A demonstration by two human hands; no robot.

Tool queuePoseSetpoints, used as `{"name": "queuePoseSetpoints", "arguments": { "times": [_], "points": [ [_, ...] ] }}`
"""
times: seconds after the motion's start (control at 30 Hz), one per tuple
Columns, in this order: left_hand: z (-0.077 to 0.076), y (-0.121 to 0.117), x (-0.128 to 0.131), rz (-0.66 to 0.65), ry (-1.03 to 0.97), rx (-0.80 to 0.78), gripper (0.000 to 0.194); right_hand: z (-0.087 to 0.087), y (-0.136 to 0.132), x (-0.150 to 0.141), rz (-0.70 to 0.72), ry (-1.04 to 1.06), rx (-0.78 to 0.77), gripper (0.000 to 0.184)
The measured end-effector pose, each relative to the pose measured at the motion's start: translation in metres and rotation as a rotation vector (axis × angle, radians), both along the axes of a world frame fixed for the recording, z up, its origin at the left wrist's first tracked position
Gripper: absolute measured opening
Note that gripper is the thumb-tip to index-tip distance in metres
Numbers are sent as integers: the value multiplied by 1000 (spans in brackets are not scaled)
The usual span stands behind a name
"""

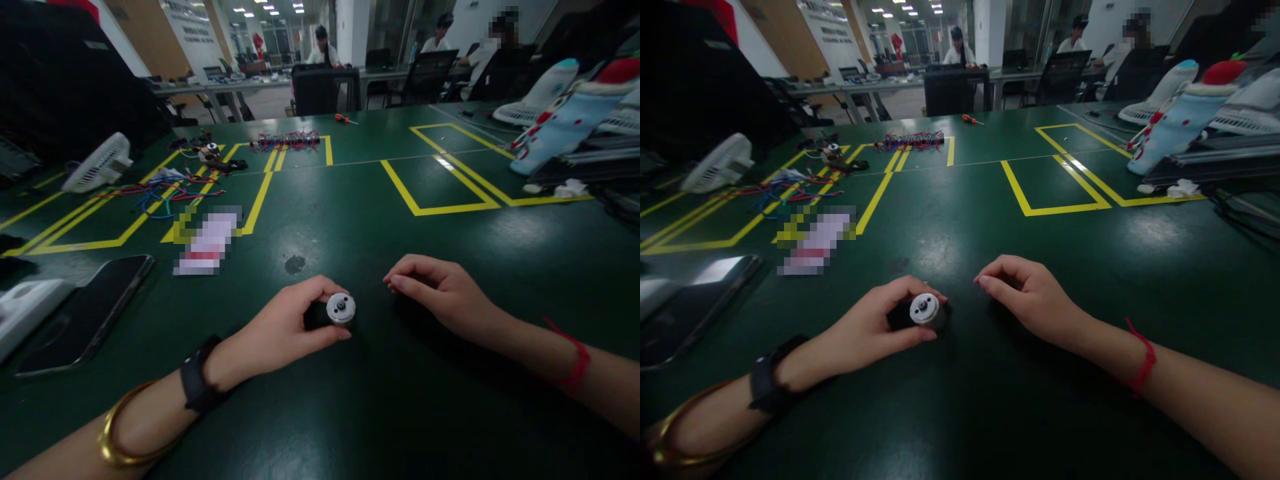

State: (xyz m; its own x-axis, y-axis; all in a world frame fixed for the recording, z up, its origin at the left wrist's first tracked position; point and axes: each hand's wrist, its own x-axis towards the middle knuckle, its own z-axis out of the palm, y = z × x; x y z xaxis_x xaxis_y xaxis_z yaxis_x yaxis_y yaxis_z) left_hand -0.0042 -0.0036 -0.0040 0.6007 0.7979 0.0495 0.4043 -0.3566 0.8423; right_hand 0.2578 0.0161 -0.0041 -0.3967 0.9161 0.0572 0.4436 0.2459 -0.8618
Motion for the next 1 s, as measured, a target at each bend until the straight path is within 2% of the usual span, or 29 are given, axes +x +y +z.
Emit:
{"name": "queuePoseSetpoints", "arguments": {
  "times": [0.1,0.17,0.23,0.4,0.57,0.67,0.8,0.9,1.0],
  "points": [
    [0,0,1,5,0,7,32,2,2,-3,130,-117,120,14],
    [0,0,1,7,2,16,31,8,2,-8,256,-201,176,13],
    [1,-1,1,7,4,17,31,16,1,-13,323,-239,220,14],
    [0,0,1,19,30,24,27,32,-5,-32,311,-179,395,22],
    [-3,0,1,20,50,41,27,33,-5,-48,342,-169,445,16],
    [-3,-1,1,27,40,48,28,36,-2,-47,289,-97,498,13],
    [-1,0,2,16,7,26,28,36,-1,-31,223,-103,439,10],
    [1,0,2,12,1,10,29,24,-2,-14,324,-218,323,13],
    [1,0,3,16,-1,6,30,7,-3,-2,353,-294,280,16]
  ]
}}
